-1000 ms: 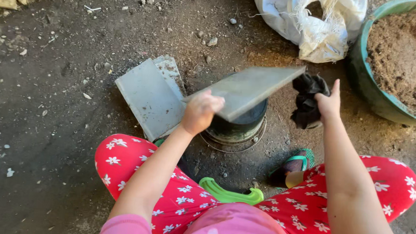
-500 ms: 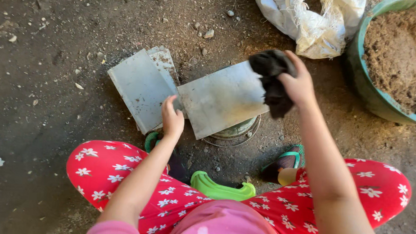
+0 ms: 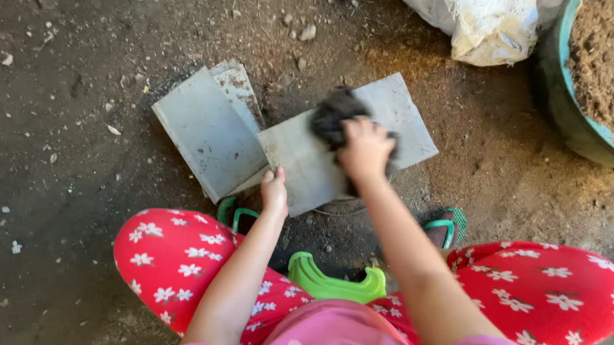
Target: The person sits on the ground and wipes rectangular metal sheets with a dark cloth. They handle the sheets one at a time, wiping both sides and stacking the cleaned sheets to the side.
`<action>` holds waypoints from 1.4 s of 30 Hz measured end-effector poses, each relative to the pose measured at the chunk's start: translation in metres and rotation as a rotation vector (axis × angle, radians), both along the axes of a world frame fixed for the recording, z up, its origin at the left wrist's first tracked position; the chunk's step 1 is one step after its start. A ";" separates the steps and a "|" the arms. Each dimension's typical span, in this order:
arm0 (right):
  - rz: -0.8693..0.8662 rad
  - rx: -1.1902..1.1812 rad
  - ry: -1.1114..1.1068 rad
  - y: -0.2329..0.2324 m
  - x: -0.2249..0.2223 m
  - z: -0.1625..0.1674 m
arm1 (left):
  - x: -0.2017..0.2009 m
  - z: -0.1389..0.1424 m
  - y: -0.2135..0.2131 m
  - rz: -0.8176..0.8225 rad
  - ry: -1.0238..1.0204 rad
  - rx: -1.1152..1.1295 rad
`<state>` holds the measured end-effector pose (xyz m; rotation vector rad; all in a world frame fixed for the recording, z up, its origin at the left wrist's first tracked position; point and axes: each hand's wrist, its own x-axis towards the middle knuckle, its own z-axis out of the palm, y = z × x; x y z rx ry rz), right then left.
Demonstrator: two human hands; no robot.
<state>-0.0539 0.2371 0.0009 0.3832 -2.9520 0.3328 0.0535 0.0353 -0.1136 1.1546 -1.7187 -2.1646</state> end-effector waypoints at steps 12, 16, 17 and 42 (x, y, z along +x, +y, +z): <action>-0.178 -0.105 -0.078 0.109 -0.105 0.123 | -0.019 0.023 -0.016 -0.191 -0.278 -0.776; 0.235 0.065 -0.251 -0.051 -0.025 0.115 | -0.033 0.031 -0.020 -0.179 -0.340 -0.897; 0.325 0.118 -0.179 -0.090 -0.004 0.106 | -0.035 0.031 -0.021 -0.172 -0.245 -0.890; -0.125 0.092 0.173 0.120 -0.056 0.071 | -0.008 0.014 0.003 -0.119 -0.260 -0.843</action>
